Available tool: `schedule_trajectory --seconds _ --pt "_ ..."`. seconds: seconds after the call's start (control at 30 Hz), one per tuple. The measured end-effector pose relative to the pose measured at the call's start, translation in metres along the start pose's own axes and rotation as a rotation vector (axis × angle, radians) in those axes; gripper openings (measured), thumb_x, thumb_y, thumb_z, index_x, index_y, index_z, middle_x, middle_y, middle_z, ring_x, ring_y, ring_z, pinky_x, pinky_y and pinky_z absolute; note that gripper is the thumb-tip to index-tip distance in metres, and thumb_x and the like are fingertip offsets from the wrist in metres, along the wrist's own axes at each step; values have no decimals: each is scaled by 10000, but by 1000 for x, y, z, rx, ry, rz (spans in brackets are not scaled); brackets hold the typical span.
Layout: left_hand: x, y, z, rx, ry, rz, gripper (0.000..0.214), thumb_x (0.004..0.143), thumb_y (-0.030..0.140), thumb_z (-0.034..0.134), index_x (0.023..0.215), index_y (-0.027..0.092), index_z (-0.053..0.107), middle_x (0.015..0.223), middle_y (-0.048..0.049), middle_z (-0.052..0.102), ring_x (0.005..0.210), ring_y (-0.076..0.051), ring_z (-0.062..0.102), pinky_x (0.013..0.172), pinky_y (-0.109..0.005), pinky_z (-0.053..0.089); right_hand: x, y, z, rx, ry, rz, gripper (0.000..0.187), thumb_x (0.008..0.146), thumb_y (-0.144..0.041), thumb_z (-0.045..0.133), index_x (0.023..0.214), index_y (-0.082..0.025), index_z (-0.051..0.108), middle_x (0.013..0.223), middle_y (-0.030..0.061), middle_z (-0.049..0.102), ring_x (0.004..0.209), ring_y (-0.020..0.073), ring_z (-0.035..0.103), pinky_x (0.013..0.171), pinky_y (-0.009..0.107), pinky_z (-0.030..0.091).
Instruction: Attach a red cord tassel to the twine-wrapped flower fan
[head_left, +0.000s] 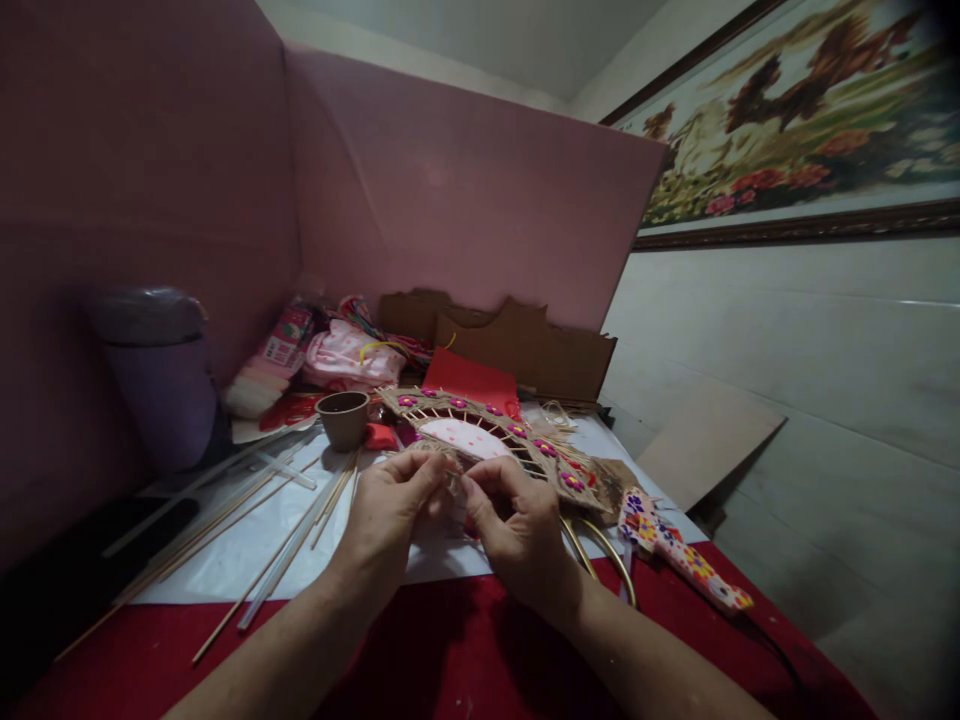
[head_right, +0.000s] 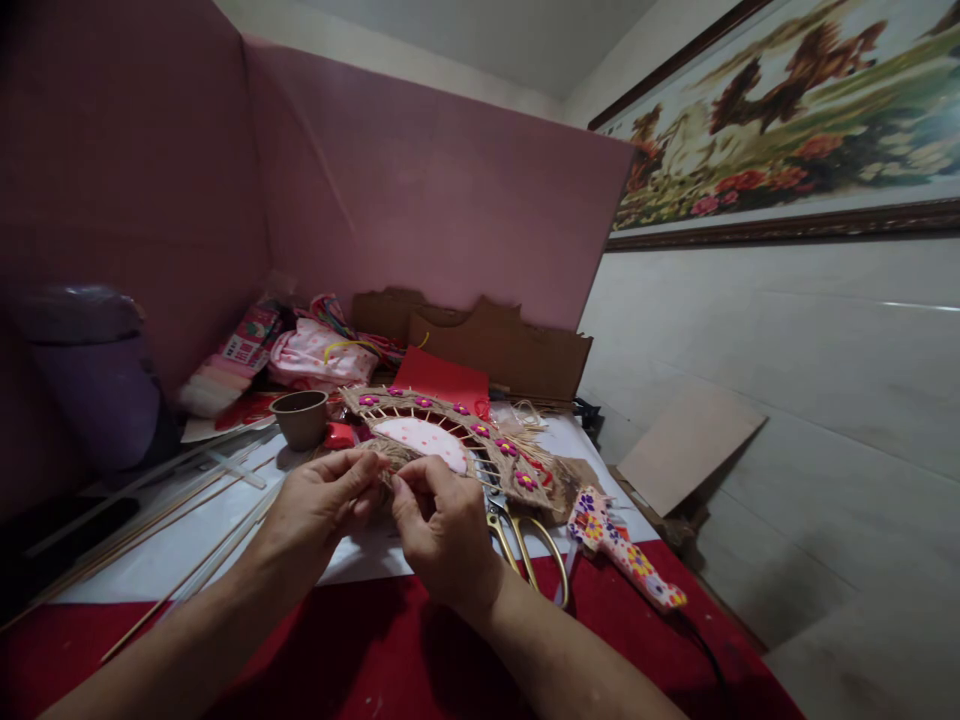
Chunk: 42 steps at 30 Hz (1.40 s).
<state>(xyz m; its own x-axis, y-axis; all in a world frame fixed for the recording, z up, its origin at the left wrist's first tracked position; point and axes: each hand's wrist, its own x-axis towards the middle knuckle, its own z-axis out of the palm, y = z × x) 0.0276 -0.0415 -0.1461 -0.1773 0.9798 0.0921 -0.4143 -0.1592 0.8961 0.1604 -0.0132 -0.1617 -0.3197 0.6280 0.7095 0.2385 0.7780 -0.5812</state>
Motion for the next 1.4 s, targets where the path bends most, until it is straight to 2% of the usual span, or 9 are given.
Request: schedule_trajectory --seconds 0.1,0.3,0.47,0.63,0.87,1.07,1.27,1.4 --pt "1 3 -1 -82 26 -13 322 583 365 801 706 98 671 459 35 493 388 -29 358 376 -152 233 -1 0 -1 0 -2 -5 97 858 -222 529 784 -175 572 596 2 573 486 116 517 484 240 399" --pt "-1 8 0 -150 -45 -56 241 573 191 802 761 90 689 544 -1 570 458 -54 465 406 -148 317 0 -3 -3 99 -7 52 139 859 -251 509 743 -180 538 546 -25 493 449 105 441 438 231 347" --pt "-2 7 -1 -156 -69 -118 150 630 185 773 701 104 669 596 -8 572 459 -39 442 390 -138 288 2 -7 -4 149 11 67 152 844 -247 500 707 -181 515 544 -36 451 452 103 412 434 233 330" --pt "-3 7 0 -147 -146 -177 134 687 206 739 716 100 662 537 23 493 427 -26 369 370 -132 237 3 -11 -6 249 -8 119 151 819 -251 503 685 -184 500 548 -35 450 463 105 416 440 235 334" --pt "-3 4 -1 -173 -169 -205 114 698 196 727 697 120 642 602 -4 549 512 -56 467 497 -150 375 3 -11 -5 461 -40 257 163 796 -292 543 685 -180 499 577 -15 522 489 113 459 462 243 370" --pt "-4 4 -1 -162 -197 -203 122 733 206 696 675 127 623 623 -7 565 548 -70 504 549 -169 408 4 -12 -5 455 -26 255 173 785 -290 556 663 -182 499 539 -31 502 470 102 433 456 233 360" --pt "-5 5 0 -159 -168 -206 110 724 198 705 686 128 631 659 -19 581 593 -85 527 566 -176 416 5 -12 -5 430 -25 257 165 779 -293 552 665 -186 501 539 -37 481 469 104 435 452 234 362" --pt "-4 5 1 -161 -183 -212 116 739 204 692 684 129 624 615 -2 554 536 -66 481 518 -162 383 4 -12 -5 420 -24 252 175 782 -296 545 658 -184 493 542 -31 481 471 107 426 453 240 357"
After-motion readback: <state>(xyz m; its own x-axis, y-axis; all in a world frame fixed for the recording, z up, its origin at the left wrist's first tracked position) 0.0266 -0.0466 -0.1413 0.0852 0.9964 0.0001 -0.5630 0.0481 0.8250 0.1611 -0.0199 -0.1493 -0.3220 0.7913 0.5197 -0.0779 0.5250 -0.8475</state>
